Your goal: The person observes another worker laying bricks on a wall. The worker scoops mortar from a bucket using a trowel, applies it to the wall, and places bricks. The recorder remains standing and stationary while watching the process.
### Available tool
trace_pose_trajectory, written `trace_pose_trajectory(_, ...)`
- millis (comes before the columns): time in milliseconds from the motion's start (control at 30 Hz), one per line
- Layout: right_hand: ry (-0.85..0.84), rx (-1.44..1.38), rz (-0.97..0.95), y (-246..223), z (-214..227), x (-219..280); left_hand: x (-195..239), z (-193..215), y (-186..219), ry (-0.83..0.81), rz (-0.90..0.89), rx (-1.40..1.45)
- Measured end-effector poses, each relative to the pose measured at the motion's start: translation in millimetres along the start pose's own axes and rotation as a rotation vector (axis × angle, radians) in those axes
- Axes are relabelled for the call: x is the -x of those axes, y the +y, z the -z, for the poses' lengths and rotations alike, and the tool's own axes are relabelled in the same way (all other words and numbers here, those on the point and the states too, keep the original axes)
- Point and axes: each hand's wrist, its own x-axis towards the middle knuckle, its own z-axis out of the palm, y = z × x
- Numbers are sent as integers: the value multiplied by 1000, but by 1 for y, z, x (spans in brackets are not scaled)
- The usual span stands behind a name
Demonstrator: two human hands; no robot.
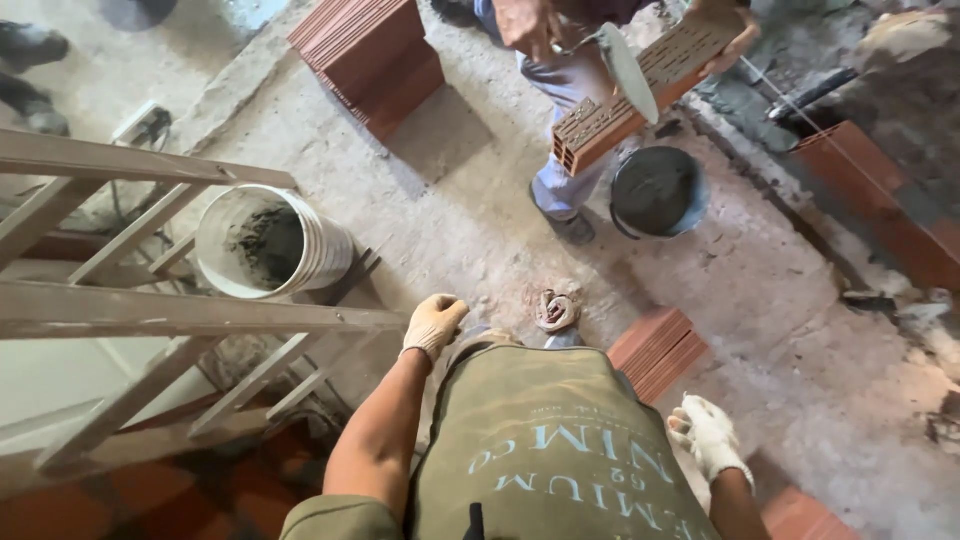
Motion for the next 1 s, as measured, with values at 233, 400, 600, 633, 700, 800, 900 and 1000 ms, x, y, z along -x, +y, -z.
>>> trace_pose_trajectory(233,82,105,-79,-3,-43,94,-16,44,0,-112,-67,-79)
trace_pose_trajectory(400,109,75,-66,7,-64,127,-21,84,-16,-158,-110,-159)
trace_pose_trajectory(600,119,28,-90,33,-80,149,-39,114,-58,-135,3,-124)
trace_pose_trajectory(633,32,14,-77,35,-84,159,-41,118,-64,-124,11,-134)
trace_pose_trajectory(700,-59,7,-52,27,-88,167,-44,124,-68,-108,13,-130)
trace_pose_trajectory(800,65,922,-81,17,-86,165,-41,132,-71,-94,14,-69)
trace_pose_trajectory(900,67,779,-101,29,-82,152,-41,133,-75,-90,4,-97)
trace_pose_trajectory(1000,106,228,-61,21,-89,160,-40,129,-71,-96,48,-59)
